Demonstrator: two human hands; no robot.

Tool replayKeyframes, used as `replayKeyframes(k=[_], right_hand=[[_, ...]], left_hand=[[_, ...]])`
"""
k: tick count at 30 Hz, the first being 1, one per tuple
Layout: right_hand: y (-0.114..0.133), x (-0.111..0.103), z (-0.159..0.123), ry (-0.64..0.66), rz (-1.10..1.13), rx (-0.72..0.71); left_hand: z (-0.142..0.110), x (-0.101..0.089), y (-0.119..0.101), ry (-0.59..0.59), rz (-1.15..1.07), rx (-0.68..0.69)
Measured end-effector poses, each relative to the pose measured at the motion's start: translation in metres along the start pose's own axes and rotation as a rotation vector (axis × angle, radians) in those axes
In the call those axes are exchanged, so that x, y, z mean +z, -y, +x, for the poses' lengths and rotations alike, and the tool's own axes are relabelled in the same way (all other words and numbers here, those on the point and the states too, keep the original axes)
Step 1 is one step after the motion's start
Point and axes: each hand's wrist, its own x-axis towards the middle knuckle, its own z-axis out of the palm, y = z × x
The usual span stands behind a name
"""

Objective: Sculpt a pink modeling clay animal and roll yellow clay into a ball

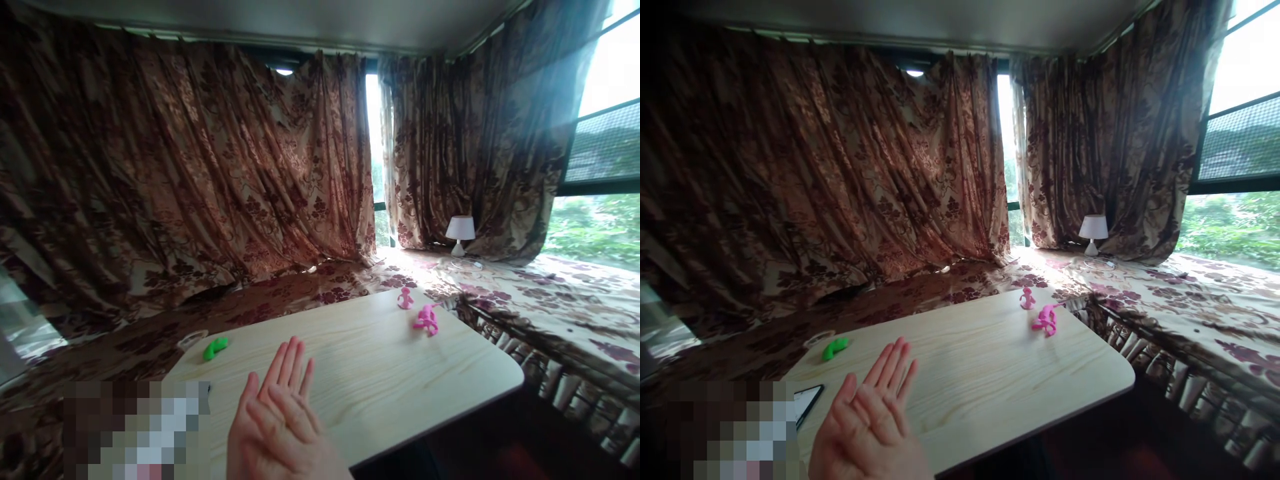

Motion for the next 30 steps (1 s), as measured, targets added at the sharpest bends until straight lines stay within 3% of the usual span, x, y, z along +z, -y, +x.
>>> replayKeyframes(k=[2,5,7,10,13,16,22,26,28,30], right_hand=[[0.001,-0.002,0.009,-0.033,-0.008,0.053],[-0.02,-0.026,0.034,-0.125,-0.04,0.195],[-0.042,-0.044,0.043,-0.159,-0.064,0.247],[-0.06,-0.057,0.031,-0.142,0.052,0.218],[-0.054,-0.06,0.005,-0.076,0.214,0.185],[-0.039,-0.059,-0.013,0.0,0.264,0.149],[-0.035,-0.062,-0.01,-0.105,0.271,0.139],[-0.03,-0.068,-0.01,0.038,0.196,0.105],[-0.027,-0.07,-0.011,0.089,0.149,0.084],[-0.026,-0.07,-0.012,0.107,0.113,0.067]], left_hand=[[0.0,0.001,0.014,-0.046,0.019,0.033],[0.004,-0.005,0.022,-0.079,0.069,-0.005],[0.007,-0.011,0.016,-0.093,0.126,-0.07],[0.01,-0.015,0.001,-0.138,0.182,-0.164],[0.007,-0.009,-0.009,-0.186,0.122,-0.171],[0.001,0.001,-0.011,-0.126,0.078,-0.141],[-0.005,0.01,-0.017,-0.029,0.219,-0.204],[0.0,0.004,-0.015,-0.134,0.192,-0.181],[0.004,-0.002,-0.01,-0.186,0.122,-0.226],[0.006,-0.005,-0.006,-0.167,0.027,-0.301]])
